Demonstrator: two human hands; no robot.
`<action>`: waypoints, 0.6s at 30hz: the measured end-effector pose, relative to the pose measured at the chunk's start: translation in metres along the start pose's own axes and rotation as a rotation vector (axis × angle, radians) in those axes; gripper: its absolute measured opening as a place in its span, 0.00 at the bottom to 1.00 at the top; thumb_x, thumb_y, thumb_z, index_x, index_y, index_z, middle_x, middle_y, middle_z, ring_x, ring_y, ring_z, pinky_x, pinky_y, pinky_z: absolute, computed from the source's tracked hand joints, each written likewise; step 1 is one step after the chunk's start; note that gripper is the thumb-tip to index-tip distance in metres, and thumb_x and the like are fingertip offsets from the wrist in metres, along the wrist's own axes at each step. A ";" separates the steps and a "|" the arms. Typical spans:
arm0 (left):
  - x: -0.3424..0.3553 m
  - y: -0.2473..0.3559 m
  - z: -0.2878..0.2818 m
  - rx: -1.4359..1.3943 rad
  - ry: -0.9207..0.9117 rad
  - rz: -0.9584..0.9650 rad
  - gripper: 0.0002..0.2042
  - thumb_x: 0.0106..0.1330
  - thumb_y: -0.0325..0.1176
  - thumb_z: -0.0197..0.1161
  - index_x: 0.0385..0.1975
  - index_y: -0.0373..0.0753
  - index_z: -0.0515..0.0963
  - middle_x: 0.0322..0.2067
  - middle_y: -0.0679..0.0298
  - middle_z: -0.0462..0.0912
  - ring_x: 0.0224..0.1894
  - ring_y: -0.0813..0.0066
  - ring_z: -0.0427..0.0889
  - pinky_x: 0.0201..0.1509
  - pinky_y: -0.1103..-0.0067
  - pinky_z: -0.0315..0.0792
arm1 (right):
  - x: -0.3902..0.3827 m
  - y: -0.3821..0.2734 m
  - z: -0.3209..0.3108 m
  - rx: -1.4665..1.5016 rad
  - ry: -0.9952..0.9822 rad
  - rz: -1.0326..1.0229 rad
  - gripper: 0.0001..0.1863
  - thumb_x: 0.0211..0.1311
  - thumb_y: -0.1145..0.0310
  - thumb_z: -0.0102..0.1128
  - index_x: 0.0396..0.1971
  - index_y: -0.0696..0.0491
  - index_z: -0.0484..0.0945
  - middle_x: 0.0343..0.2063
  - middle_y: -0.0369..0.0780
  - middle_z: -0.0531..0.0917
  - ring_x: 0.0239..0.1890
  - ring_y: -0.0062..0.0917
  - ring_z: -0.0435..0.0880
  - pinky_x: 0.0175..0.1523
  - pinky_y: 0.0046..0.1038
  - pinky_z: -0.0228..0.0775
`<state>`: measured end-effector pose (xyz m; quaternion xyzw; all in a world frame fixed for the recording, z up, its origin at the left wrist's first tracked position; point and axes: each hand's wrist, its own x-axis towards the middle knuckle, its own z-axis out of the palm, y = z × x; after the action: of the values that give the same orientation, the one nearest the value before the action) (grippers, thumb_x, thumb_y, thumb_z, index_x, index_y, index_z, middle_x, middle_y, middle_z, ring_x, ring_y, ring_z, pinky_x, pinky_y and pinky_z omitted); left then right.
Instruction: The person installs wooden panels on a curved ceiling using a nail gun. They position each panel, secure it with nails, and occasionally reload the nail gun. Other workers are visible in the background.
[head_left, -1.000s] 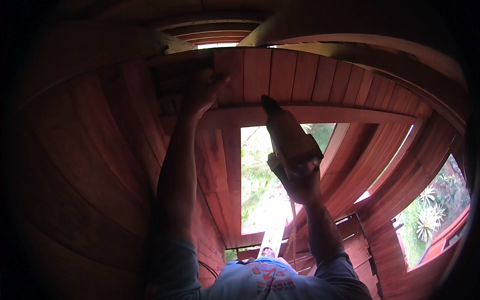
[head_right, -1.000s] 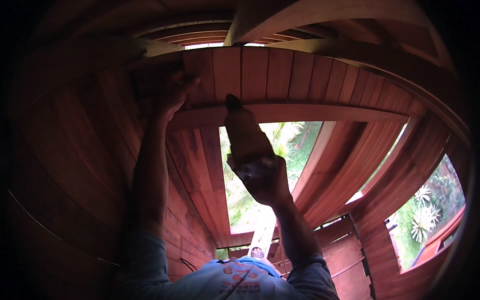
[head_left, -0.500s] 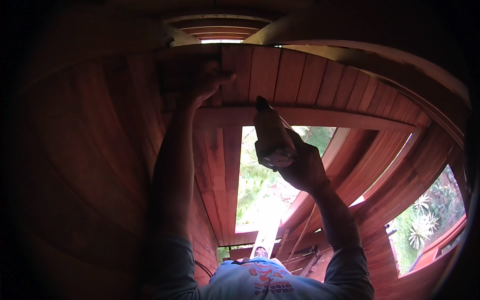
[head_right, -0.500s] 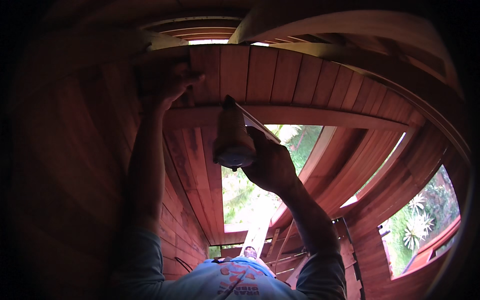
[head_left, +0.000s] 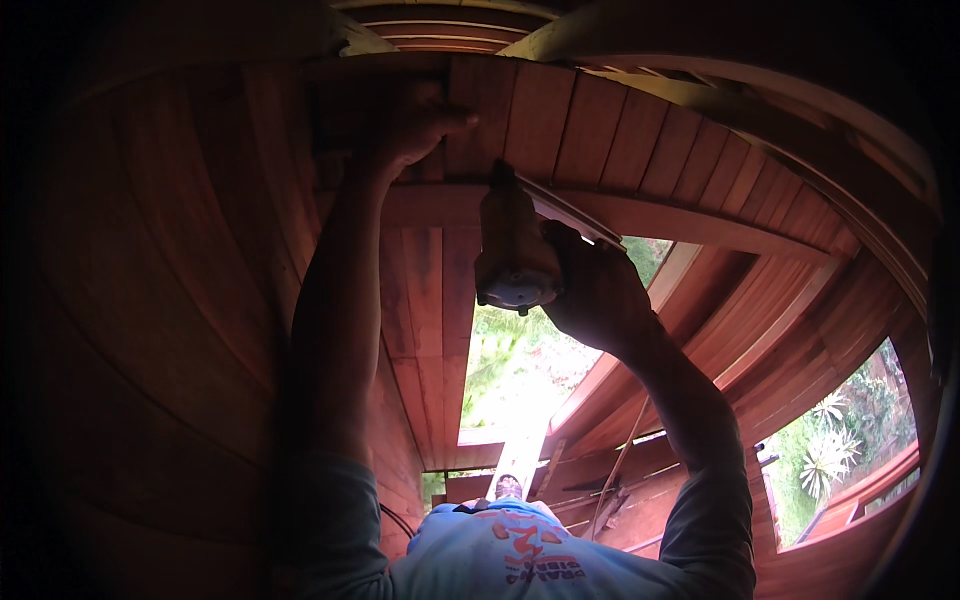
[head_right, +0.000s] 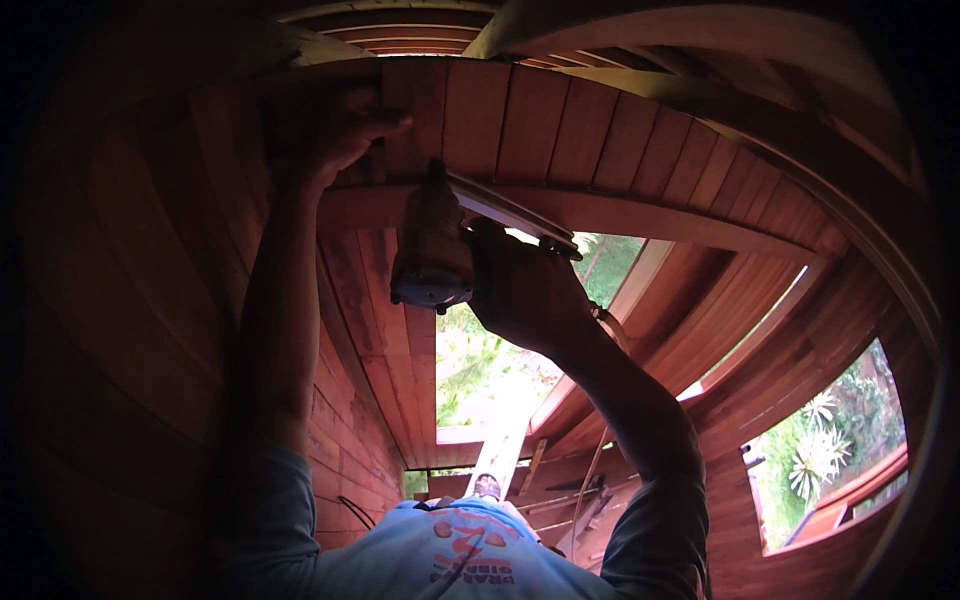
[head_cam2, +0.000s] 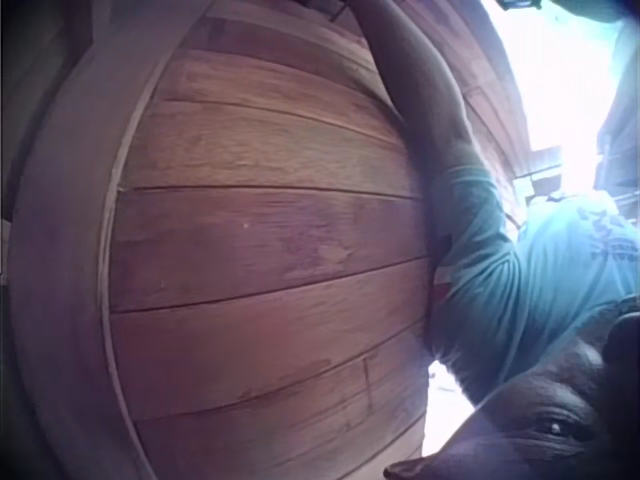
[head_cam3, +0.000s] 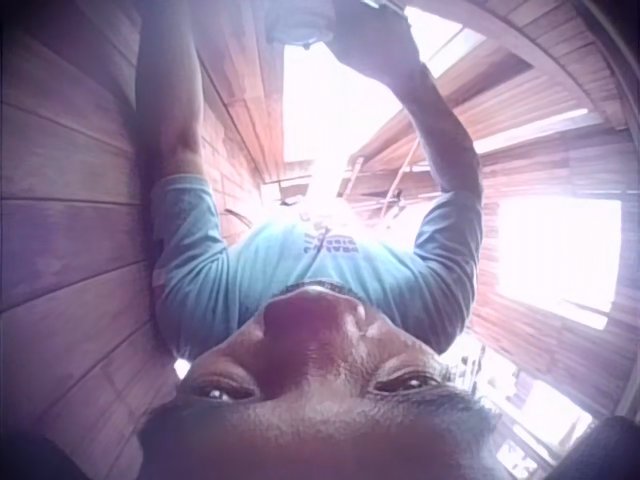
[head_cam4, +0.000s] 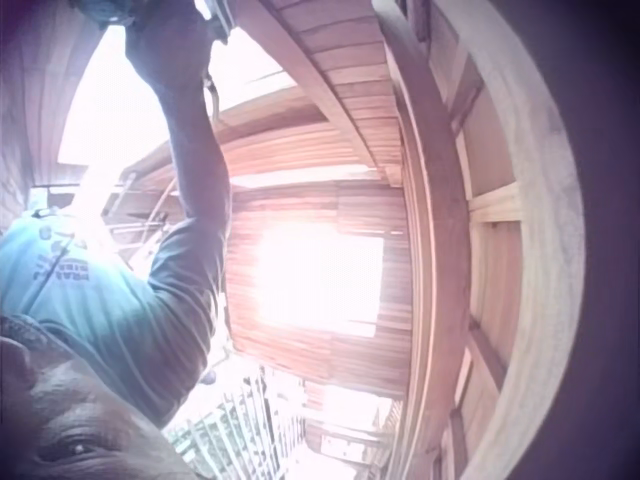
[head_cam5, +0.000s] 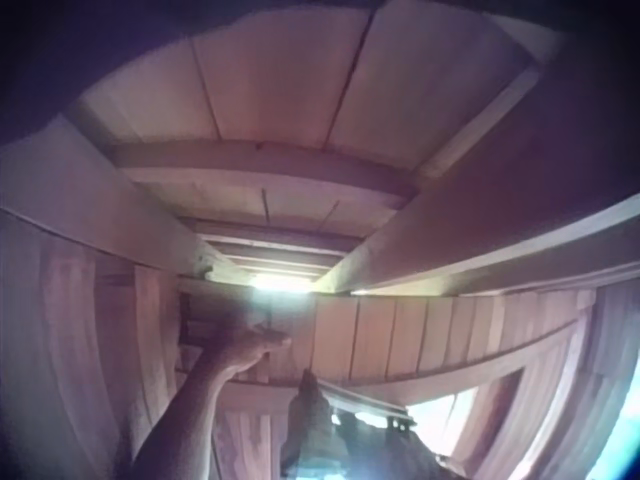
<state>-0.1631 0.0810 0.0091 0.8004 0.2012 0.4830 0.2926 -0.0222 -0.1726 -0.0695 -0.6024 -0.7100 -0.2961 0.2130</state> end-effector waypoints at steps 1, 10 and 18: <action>0.001 0.001 0.000 0.009 -0.021 -0.004 0.20 0.53 0.45 0.75 0.39 0.37 0.81 0.31 0.65 0.82 0.34 0.78 0.79 0.35 0.78 0.72 | 0.000 0.001 0.000 -0.004 0.010 -0.007 0.32 0.49 0.64 0.68 0.53 0.61 0.71 0.36 0.49 0.83 0.29 0.44 0.83 0.38 0.41 0.77; -0.016 0.008 -0.002 -0.109 0.010 0.033 0.16 0.57 0.44 0.72 0.37 0.39 0.81 0.26 0.69 0.80 0.25 0.84 0.76 0.28 0.84 0.68 | 0.006 -0.003 0.001 0.121 -0.045 0.113 0.31 0.51 0.60 0.68 0.54 0.56 0.71 0.35 0.50 0.83 0.36 0.46 0.84 0.40 0.41 0.78; -0.013 -0.003 0.010 -0.127 0.027 0.117 0.10 0.59 0.36 0.72 0.29 0.38 0.78 0.25 0.68 0.80 0.27 0.82 0.78 0.26 0.79 0.70 | -0.009 -0.004 -0.002 0.123 -0.036 0.116 0.31 0.50 0.65 0.69 0.55 0.53 0.70 0.37 0.51 0.83 0.39 0.45 0.85 0.42 0.38 0.79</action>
<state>-0.1602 0.0723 -0.0047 0.7839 0.1268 0.5220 0.3113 -0.0250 -0.1811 -0.0744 -0.6334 -0.6945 -0.2282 0.2538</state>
